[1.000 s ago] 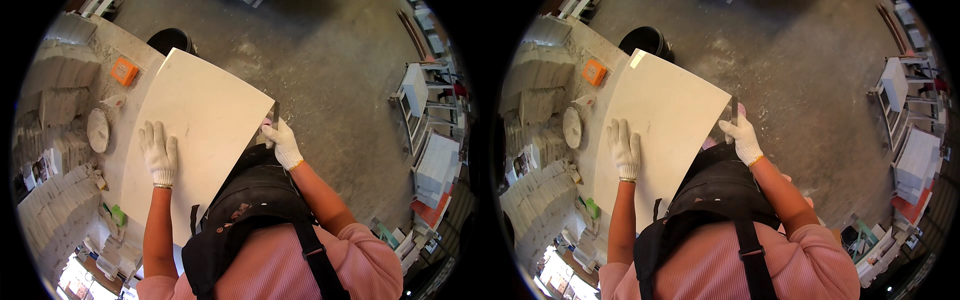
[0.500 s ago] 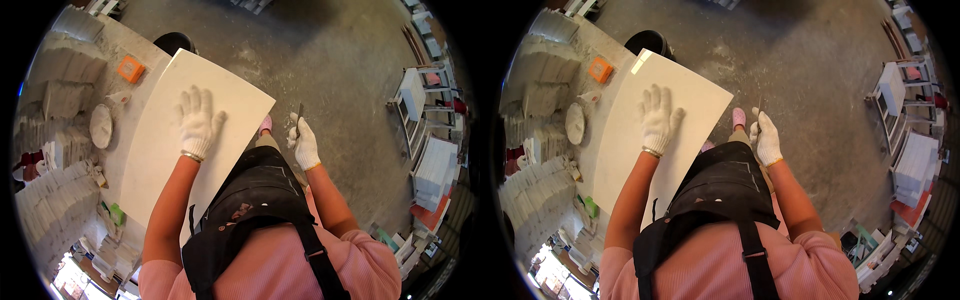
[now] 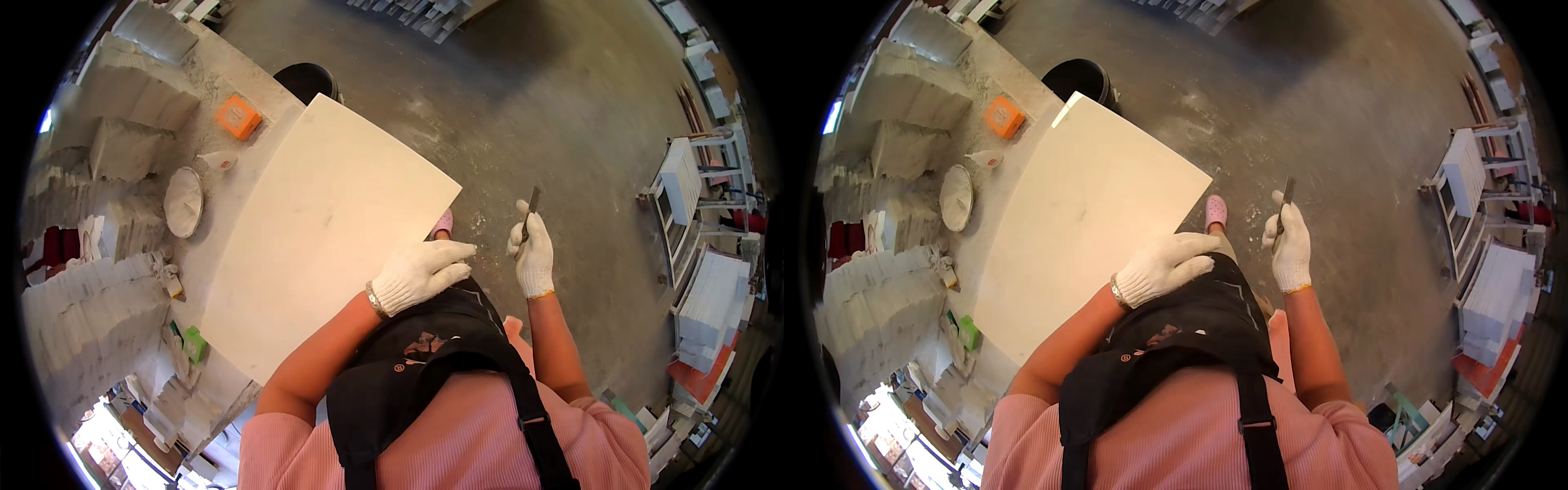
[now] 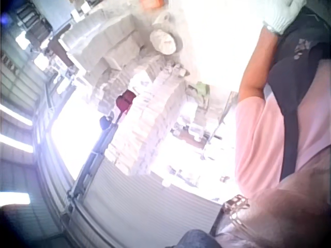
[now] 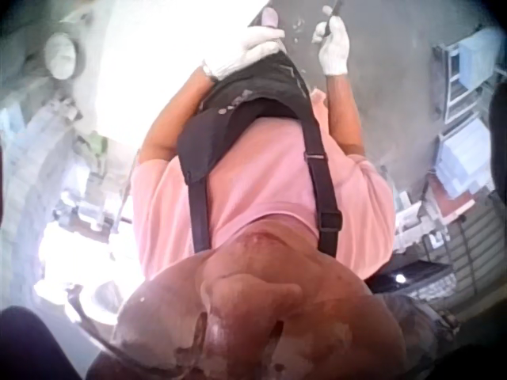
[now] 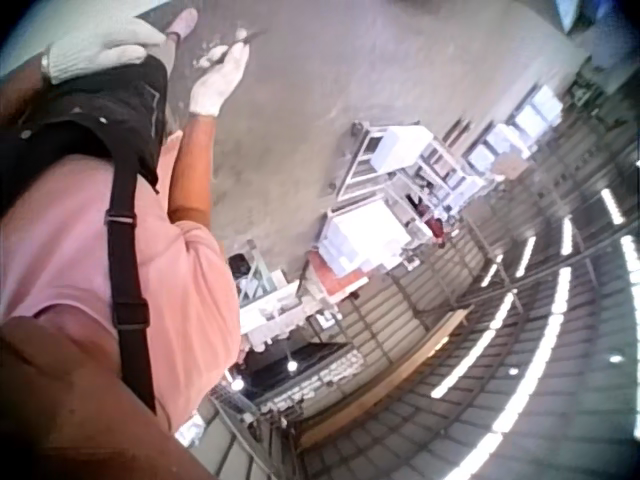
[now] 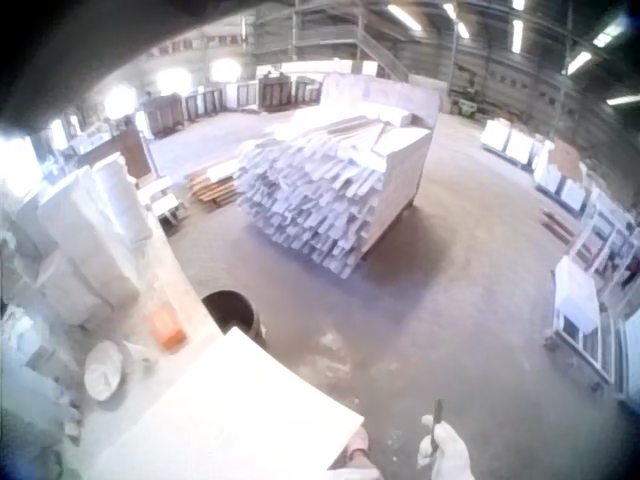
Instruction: The person applies a white paste to the edges of a rectangular tile using a small metal scraper, then smooths and cleans the edges with an orange sponge. The person repeats this process on multiple tiles at a workbench in a warehouse.
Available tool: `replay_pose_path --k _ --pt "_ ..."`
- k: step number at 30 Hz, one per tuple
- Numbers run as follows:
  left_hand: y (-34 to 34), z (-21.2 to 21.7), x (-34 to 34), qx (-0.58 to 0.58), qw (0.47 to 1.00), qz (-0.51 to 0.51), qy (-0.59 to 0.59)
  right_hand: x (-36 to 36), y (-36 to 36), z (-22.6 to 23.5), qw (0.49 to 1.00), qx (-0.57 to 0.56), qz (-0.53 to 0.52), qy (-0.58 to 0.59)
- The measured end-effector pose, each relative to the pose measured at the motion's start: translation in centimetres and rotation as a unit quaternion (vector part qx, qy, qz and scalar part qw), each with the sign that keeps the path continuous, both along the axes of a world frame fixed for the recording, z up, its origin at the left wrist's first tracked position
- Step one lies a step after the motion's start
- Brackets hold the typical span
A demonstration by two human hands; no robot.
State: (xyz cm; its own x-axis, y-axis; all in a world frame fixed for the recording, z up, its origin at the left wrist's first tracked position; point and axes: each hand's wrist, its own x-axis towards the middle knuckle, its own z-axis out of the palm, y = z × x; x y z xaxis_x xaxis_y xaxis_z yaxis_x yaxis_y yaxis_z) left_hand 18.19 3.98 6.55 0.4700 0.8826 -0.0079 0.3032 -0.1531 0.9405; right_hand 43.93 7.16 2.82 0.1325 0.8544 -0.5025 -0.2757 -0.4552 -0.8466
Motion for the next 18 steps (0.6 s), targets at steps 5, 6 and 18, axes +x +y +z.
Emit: replay_pose_path --k 5,6,18 --pt "-1.3 -0.2 -5.5 0.073 0.977 0.19 0.063 -3.8 0.7 2.0 0.986 0.078 0.147 -0.027" --pt "-2.0 -0.4 -6.6 0.092 0.965 0.228 0.09 -4.5 0.9 2.7 0.98 0.082 0.18 -0.037" --pt "-16.1 -5.7 -17.2 0.102 0.783 0.521 0.324 -7.7 5.7 5.9 0.946 0.144 0.228 -0.182"
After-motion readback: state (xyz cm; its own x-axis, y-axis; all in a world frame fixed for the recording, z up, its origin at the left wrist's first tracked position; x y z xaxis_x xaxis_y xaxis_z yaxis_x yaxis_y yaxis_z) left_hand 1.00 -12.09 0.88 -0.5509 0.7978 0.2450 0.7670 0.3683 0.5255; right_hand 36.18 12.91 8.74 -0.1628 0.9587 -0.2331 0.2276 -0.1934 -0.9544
